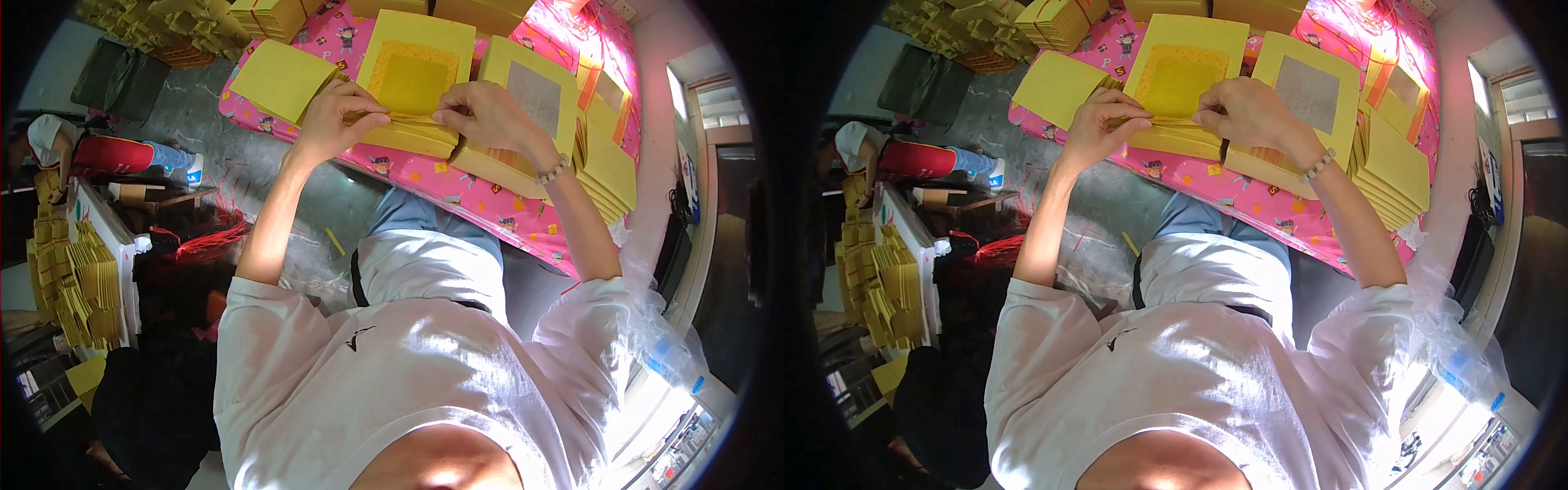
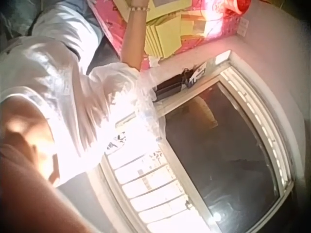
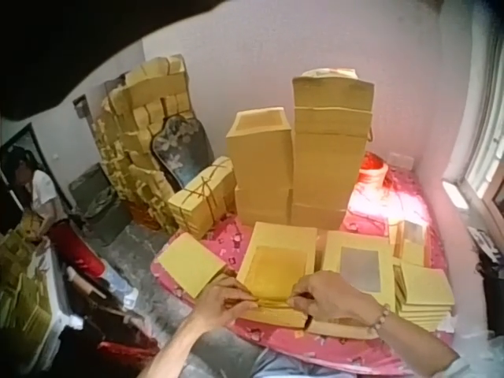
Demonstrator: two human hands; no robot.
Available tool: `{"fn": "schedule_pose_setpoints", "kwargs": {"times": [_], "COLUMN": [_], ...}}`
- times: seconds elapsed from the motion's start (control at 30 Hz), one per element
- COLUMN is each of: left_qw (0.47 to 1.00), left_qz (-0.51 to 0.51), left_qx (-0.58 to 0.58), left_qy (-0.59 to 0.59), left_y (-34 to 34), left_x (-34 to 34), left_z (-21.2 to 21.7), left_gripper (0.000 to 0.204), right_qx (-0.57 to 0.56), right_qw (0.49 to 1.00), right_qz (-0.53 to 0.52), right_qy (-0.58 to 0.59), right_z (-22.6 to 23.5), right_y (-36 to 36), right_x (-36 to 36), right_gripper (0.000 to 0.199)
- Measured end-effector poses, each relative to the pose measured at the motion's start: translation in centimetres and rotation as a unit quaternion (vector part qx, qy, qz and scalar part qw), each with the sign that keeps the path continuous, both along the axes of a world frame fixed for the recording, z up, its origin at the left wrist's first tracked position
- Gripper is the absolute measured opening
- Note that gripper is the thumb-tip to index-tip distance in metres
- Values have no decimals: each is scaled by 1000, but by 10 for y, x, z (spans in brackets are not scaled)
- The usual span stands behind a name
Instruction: Sorting and inspecting stacks of joss paper at a table.
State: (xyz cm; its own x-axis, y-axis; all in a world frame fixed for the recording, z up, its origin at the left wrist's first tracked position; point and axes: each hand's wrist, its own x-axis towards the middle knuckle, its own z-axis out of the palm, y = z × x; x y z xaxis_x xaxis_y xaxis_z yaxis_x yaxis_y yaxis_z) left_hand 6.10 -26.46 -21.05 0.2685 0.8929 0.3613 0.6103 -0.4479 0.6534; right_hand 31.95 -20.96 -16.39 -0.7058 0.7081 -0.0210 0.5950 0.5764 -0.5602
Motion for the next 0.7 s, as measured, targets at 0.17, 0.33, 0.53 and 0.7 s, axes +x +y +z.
{"fn": "schedule_pose_setpoints", "kwargs": {"times": [0.17,0.33,0.53,0.7], "left_qw": [1000,1000,1000,1000], "left_qz": [14,21,19,26], "left_qx": [-11,3,13,14], "left_qy": [-2,-1,-13,-9], "left_y": [-1,-3,-2,-3], "left_x": [2,2,2,2], "left_z": [-1,-3,-5,-8], "left_gripper": [15,14,13,14], "right_qx": [-43,-57,-46,-51], "right_qw": [999,998,999,998], "right_qz": [-24,-20,-16,-28], "right_qy": [-9,-24,-7,-32], "right_z": [-2,2,-3,3], "right_y": [5,6,8,5], "right_x": [-1,-3,-1,-4], "right_gripper": [25,25,23,23]}}
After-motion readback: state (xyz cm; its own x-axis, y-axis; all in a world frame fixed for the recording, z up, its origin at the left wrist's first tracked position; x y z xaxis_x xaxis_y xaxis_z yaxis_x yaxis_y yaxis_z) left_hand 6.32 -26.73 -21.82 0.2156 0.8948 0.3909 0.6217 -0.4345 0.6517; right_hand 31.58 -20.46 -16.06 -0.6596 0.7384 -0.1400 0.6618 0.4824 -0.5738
